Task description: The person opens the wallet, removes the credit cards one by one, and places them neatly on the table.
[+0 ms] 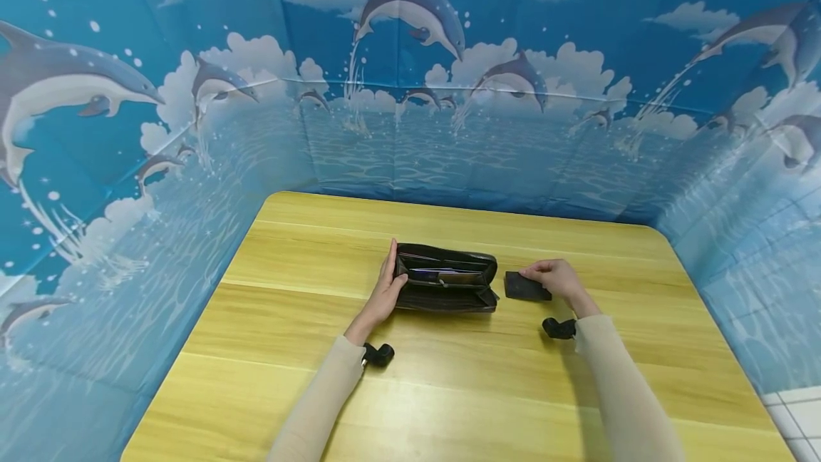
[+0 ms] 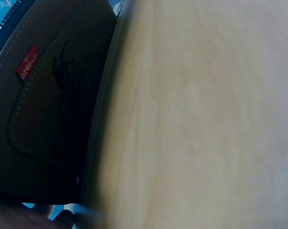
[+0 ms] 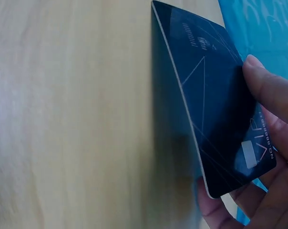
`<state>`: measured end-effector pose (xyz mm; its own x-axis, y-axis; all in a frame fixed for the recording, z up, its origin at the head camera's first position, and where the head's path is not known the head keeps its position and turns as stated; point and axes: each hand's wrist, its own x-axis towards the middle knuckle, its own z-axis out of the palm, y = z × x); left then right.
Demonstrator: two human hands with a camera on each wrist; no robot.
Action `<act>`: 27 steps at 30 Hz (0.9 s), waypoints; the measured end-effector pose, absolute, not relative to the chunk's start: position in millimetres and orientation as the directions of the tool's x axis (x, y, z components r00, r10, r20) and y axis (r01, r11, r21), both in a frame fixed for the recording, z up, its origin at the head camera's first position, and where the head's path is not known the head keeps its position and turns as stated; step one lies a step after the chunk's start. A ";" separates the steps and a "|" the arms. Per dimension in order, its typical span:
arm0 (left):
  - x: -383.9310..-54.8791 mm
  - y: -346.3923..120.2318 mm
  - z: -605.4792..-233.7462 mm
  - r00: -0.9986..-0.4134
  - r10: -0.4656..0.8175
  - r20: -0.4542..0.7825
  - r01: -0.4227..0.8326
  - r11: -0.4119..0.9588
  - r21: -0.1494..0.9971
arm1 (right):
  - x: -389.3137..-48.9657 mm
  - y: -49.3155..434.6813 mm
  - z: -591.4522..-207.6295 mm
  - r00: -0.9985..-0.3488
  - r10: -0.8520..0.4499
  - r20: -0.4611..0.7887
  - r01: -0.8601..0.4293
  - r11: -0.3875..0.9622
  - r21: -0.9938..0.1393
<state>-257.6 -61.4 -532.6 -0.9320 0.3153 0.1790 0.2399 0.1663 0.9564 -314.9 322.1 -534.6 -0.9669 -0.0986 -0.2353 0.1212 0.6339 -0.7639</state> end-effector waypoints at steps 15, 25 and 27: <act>-257.6 -61.9 -533.6 -0.931 0.317 0.179 0.240 0.166 0.956 | -317.0 314.2 -551.5 -0.985 -0.008 -0.170 0.124 0.653 -0.747; -258.2 -62.1 -535.0 -0.932 0.316 0.178 0.239 0.165 0.957 | -316.7 311.1 -556.0 -0.986 0.010 -0.169 0.139 0.615 -0.776; -258.6 -61.9 -535.4 -0.933 0.312 0.182 0.242 0.166 0.956 | -316.9 310.6 -556.1 -0.986 0.011 -0.168 0.137 0.628 -0.766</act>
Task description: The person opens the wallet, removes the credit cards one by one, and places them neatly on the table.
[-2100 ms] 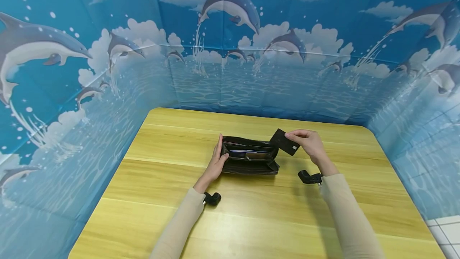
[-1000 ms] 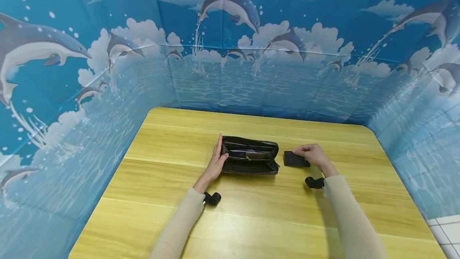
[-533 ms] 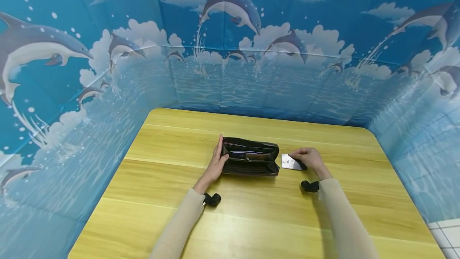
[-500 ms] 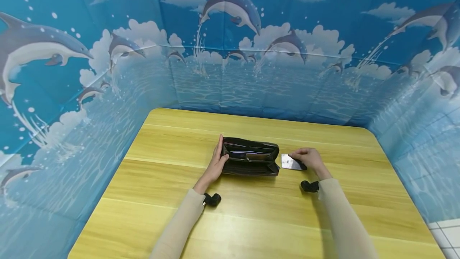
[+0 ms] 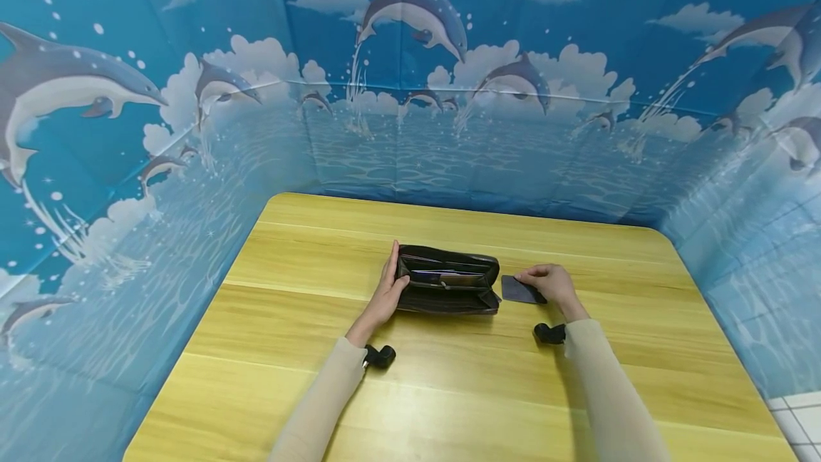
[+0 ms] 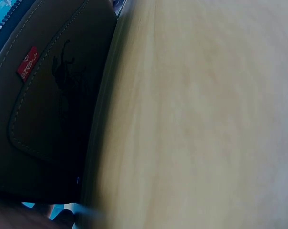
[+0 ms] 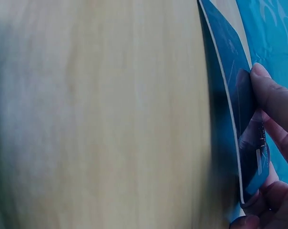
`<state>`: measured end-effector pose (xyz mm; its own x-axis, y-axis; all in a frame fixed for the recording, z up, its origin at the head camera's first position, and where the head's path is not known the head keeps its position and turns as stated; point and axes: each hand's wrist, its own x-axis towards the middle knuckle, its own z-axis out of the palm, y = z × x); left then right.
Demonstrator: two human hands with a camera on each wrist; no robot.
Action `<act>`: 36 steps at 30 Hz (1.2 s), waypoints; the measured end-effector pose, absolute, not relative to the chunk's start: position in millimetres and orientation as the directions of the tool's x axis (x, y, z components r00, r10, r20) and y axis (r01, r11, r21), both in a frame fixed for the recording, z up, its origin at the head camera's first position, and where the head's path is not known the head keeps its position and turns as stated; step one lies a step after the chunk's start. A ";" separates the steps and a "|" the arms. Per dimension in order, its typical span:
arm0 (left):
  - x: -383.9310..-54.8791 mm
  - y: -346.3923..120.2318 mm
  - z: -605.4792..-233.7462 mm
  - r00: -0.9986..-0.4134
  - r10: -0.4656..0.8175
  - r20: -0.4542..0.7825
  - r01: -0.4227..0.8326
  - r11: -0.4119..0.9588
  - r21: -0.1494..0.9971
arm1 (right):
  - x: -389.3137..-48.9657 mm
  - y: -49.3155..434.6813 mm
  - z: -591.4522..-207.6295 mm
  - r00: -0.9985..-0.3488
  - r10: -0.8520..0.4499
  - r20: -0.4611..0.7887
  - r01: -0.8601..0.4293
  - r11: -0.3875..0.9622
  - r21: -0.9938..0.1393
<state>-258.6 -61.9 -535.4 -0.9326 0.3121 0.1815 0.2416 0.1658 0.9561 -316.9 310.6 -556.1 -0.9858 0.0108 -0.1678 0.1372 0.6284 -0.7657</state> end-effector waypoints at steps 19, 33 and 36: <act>-259.2 -62.0 -534.9 -0.930 0.319 0.182 0.245 0.169 0.955 | -319.5 307.4 -553.0 -0.984 -0.002 -0.177 0.122 0.719 -0.685; -257.9 -62.3 -533.3 -0.932 0.322 0.169 0.235 0.180 0.955 | -325.2 308.0 -556.3 -0.983 0.005 -0.183 0.125 0.747 -0.653; -257.8 -62.2 -533.0 -0.931 0.325 0.166 0.233 0.180 0.956 | -325.1 308.5 -557.6 -0.984 0.011 -0.179 0.126 0.752 -0.647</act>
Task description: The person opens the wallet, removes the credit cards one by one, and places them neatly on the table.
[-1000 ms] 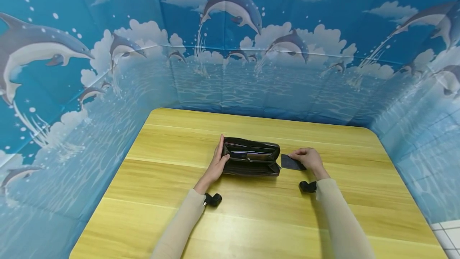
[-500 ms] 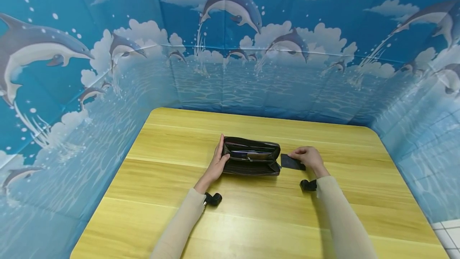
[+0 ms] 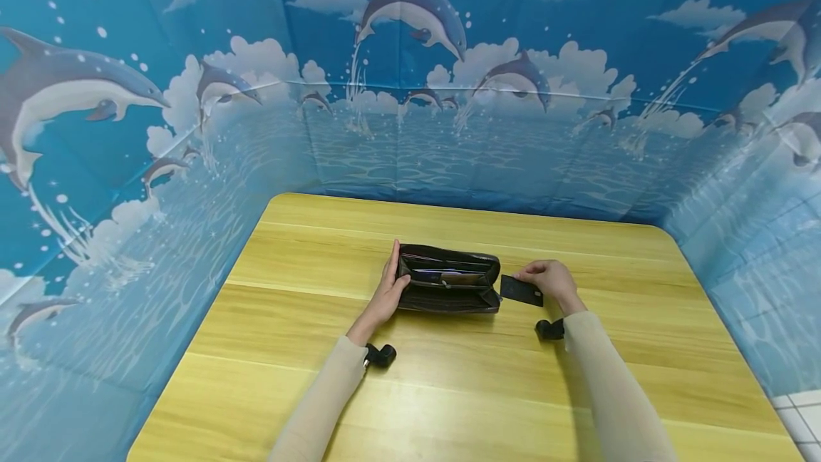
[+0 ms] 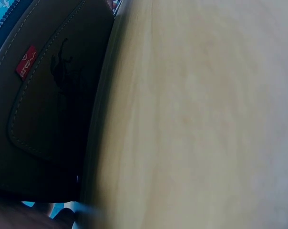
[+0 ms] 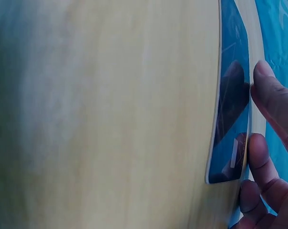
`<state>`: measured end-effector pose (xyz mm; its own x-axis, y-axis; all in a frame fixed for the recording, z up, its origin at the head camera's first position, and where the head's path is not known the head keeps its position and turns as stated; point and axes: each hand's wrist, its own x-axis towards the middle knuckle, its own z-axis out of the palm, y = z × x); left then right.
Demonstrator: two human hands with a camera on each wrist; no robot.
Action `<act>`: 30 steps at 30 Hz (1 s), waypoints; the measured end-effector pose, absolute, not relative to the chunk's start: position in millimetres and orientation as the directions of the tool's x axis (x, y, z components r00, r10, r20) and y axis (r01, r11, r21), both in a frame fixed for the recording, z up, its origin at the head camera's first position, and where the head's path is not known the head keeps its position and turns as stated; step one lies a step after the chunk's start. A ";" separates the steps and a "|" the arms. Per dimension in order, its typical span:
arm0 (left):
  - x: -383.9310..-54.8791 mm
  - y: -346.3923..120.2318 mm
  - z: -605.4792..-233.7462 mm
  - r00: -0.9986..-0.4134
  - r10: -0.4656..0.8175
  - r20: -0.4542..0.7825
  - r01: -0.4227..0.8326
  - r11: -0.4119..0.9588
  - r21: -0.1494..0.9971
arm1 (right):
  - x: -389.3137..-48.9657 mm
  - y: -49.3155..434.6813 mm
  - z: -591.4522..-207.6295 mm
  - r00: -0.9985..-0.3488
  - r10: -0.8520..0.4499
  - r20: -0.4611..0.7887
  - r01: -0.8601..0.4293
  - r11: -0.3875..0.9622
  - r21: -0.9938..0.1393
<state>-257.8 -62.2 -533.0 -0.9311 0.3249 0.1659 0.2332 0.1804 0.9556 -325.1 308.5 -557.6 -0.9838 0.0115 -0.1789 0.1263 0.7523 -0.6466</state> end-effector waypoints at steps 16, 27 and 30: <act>-255.4 -62.7 -533.2 -0.931 0.323 0.171 0.238 0.178 0.955 | -320.7 308.8 -556.8 -0.979 -0.113 -0.168 0.026 0.754 -0.657; -256.2 -61.7 -531.5 -0.935 0.308 0.178 0.239 0.172 0.956 | -322.5 307.2 -559.7 -0.978 -0.198 -0.063 -0.117 0.776 -0.620; -256.9 -62.3 -531.3 -0.933 0.315 0.171 0.236 0.180 0.955 | -322.2 308.0 -560.6 -0.978 -0.208 -0.031 -0.144 0.771 -0.620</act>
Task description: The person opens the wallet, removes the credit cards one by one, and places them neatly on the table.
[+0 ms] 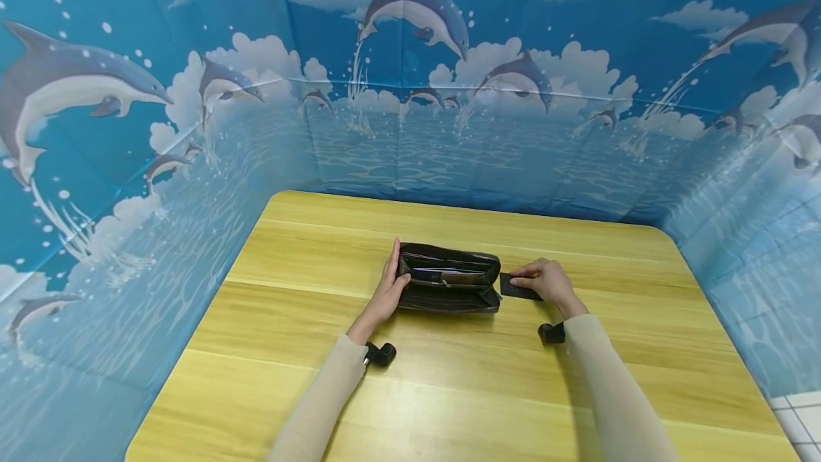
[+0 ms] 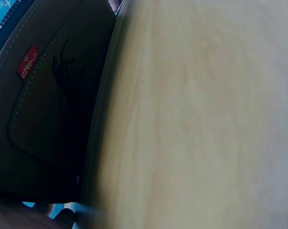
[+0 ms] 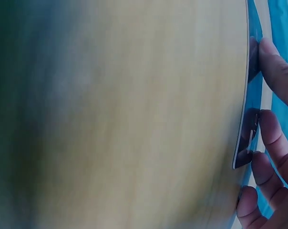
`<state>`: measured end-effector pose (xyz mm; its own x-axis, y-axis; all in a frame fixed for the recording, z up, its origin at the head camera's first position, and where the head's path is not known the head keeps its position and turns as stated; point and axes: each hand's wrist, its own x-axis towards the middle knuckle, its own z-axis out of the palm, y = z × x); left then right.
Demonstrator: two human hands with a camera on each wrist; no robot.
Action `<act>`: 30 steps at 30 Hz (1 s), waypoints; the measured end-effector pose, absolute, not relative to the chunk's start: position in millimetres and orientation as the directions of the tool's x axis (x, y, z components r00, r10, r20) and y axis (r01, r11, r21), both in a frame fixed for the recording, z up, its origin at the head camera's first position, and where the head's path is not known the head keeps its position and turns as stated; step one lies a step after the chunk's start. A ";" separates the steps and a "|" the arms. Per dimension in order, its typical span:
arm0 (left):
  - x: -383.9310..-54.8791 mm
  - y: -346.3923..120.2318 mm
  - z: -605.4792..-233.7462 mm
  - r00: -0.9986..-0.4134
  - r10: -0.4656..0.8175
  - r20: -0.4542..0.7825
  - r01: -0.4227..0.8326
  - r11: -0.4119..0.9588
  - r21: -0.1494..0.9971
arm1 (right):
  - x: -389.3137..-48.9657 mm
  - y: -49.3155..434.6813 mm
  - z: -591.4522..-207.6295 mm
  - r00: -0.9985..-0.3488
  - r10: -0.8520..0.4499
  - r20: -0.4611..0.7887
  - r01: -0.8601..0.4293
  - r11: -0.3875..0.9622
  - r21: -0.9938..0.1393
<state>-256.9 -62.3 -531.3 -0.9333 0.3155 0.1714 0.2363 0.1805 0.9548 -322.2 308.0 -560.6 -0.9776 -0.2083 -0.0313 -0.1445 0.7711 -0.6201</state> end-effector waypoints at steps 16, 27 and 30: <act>-274.7 -61.8 -570.3 -0.941 0.277 0.194 0.246 0.168 0.955 | -297.9 251.4 -495.9 -0.892 -0.166 0.420 -0.438 0.540 -0.718; -261.5 -62.1 -539.0 -0.932 0.317 0.179 0.239 0.164 0.957 | -285.9 204.3 -479.5 -0.736 -0.580 0.351 -0.661 0.727 -0.185; -258.2 -62.6 -532.4 -0.932 0.317 0.177 0.240 0.171 0.956 | -288.4 199.6 -484.3 -0.751 -0.569 0.335 -0.636 0.759 -0.136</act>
